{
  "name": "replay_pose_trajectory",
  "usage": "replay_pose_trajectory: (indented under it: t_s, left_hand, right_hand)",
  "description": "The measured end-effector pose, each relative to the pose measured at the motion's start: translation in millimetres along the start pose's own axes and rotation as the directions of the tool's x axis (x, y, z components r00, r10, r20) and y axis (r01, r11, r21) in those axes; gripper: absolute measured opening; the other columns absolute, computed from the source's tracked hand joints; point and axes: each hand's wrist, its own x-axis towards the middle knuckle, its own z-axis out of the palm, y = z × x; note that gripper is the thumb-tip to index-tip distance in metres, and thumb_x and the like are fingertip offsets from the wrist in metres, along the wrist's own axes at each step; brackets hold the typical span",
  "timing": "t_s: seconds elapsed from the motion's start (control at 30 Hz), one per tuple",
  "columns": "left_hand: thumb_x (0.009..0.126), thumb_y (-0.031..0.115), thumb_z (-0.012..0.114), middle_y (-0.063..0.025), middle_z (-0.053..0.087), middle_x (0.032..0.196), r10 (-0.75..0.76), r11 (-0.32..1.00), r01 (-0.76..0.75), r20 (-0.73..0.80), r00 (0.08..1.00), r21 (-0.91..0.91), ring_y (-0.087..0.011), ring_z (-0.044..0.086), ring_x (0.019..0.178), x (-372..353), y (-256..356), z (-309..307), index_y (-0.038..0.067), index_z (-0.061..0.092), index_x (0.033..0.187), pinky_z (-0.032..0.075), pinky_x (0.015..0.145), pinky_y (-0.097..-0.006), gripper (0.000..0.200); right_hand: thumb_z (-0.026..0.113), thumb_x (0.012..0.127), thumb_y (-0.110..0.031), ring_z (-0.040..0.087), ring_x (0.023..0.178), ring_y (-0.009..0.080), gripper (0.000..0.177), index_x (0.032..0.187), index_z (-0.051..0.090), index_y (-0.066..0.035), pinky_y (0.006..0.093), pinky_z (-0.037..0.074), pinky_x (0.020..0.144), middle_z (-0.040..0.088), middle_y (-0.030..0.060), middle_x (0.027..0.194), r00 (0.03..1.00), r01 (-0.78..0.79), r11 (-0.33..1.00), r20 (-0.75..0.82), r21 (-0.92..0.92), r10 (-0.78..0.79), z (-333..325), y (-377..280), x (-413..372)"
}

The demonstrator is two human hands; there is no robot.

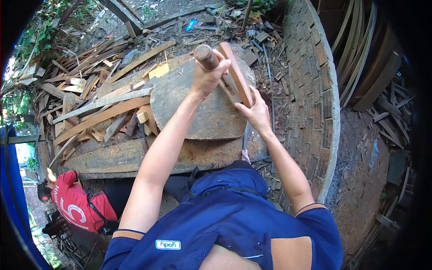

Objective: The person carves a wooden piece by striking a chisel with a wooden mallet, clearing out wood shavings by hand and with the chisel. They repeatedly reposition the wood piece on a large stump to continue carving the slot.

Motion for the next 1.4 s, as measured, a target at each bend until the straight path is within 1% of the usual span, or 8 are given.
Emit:
replay_pose_trajectory:
  t_s: [0.3, 0.33, 0.53, 0.7, 0.8, 0.97, 1.17, 1.4]
  left_hand:
    - [0.081, 0.002, 0.067, -0.0013, 0.06, 0.066, 0.059, 0.982, -0.117, -0.349, 0.935, -0.147, -0.0096, 0.059, 0.056, 8, -7, 3, 0.008, 0.056, 0.076, 0.051, 0.053, -0.0251, 0.014]
    - [0.083, 0.0, 0.064, -0.0014, 0.056, 0.066, -0.087, 0.97, -0.031, -0.459, 0.884, -0.242, -0.0132, 0.056, 0.058, 11, -5, -9, 0.008, 0.053, 0.078, 0.054, 0.078, -0.037, 0.014]
    - [0.093, 0.016, 0.061, -0.0015, 0.048, 0.063, -0.381, 0.777, -0.091, -0.581, 0.719, -0.623, -0.0163, 0.049, 0.055, 19, -63, -85, 0.009, 0.046, 0.08, 0.052, 0.075, -0.0369, 0.021]
    - [0.096, 0.027, 0.061, -0.0027, 0.049, 0.063, -0.777, 0.553, -0.242, -0.598, 0.196, -0.797, -0.015, 0.051, 0.055, -4, -75, -84, 0.009, 0.045, 0.083, 0.051, 0.061, -0.032, 0.027]
    - [0.095, 0.029, 0.062, -0.0032, 0.051, 0.062, -0.762, 0.592, -0.274, -0.637, 0.117, -0.758, -0.0155, 0.054, 0.055, 0, -56, -75, 0.009, 0.045, 0.082, 0.05, 0.057, -0.0283, 0.03]
    - [0.092, 0.029, 0.067, -0.0028, 0.052, 0.061, -0.224, 0.872, -0.306, -0.867, 0.444, -0.382, -0.0152, 0.054, 0.056, 21, -14, -63, 0.011, 0.047, 0.078, 0.051, 0.061, -0.031, 0.031]
    - [0.09, 0.008, 0.065, -0.0032, 0.052, 0.061, 0.135, 0.948, -0.247, -0.451, 0.882, -0.199, -0.0146, 0.052, 0.056, 16, 15, -22, 0.008, 0.048, 0.078, 0.052, 0.076, -0.0392, 0.021]
    - [0.088, 0.005, 0.064, -0.0033, 0.053, 0.061, 0.134, 0.988, -0.143, -0.14, 0.981, -0.058, -0.0143, 0.055, 0.059, 21, 8, -5, 0.006, 0.052, 0.078, 0.052, 0.075, -0.0343, 0.015]
  right_hand:
    - [0.081, 0.073, -0.033, 0.067, 0.098, 0.0401, 0.07, 0.132, 0.047, -0.017, 0.0495, 0.053, 0.081, 0.07, 0.0193, 0.105, 0.991, -0.13, 0.991, -0.032, -0.044, 0.128, 5, -9, -2]
    - [0.081, 0.073, -0.032, 0.067, 0.097, 0.0399, 0.069, 0.131, 0.047, -0.016, 0.0493, 0.053, 0.081, 0.07, 0.0194, 0.104, 0.99, -0.138, 0.989, -0.029, -0.045, 0.136, 5, -8, -1]
    - [0.081, 0.074, -0.033, 0.067, 0.097, 0.0405, 0.064, 0.126, 0.048, -0.015, 0.0499, 0.053, 0.081, 0.07, 0.0191, 0.102, 0.989, -0.151, 0.988, -0.005, -0.03, 0.151, 5, -7, -1]
    - [0.08, 0.074, -0.035, 0.067, 0.097, 0.0391, 0.067, 0.128, 0.048, -0.013, 0.0482, 0.053, 0.082, 0.07, 0.0196, 0.104, 0.992, -0.124, 0.992, -0.032, -0.031, 0.123, 9, -7, -1]
    - [0.081, 0.074, -0.035, 0.068, 0.097, 0.0376, 0.07, 0.131, 0.048, -0.011, 0.0458, 0.053, 0.084, 0.07, 0.0198, 0.103, 0.99, -0.139, 0.989, -0.043, -0.047, 0.137, 8, -7, -2]
    - [0.081, 0.074, -0.035, 0.067, 0.098, 0.0376, 0.07, 0.131, 0.048, -0.012, 0.046, 0.053, 0.084, 0.07, 0.0195, 0.104, 0.988, -0.152, 0.988, -0.008, -0.03, 0.152, 9, -2, -1]
    - [0.081, 0.074, -0.035, 0.068, 0.098, 0.0363, 0.069, 0.13, 0.048, -0.014, 0.0462, 0.053, 0.083, 0.069, 0.0188, 0.106, 0.99, -0.143, 0.989, -0.021, -0.028, 0.143, 9, -2, 0]
    - [0.08, 0.074, -0.033, 0.066, 0.1, 0.0399, 0.068, 0.129, 0.046, -0.013, 0.0508, 0.053, 0.082, 0.068, 0.019, 0.107, 0.99, -0.142, 0.989, -0.012, -0.033, 0.142, 6, -5, -2]
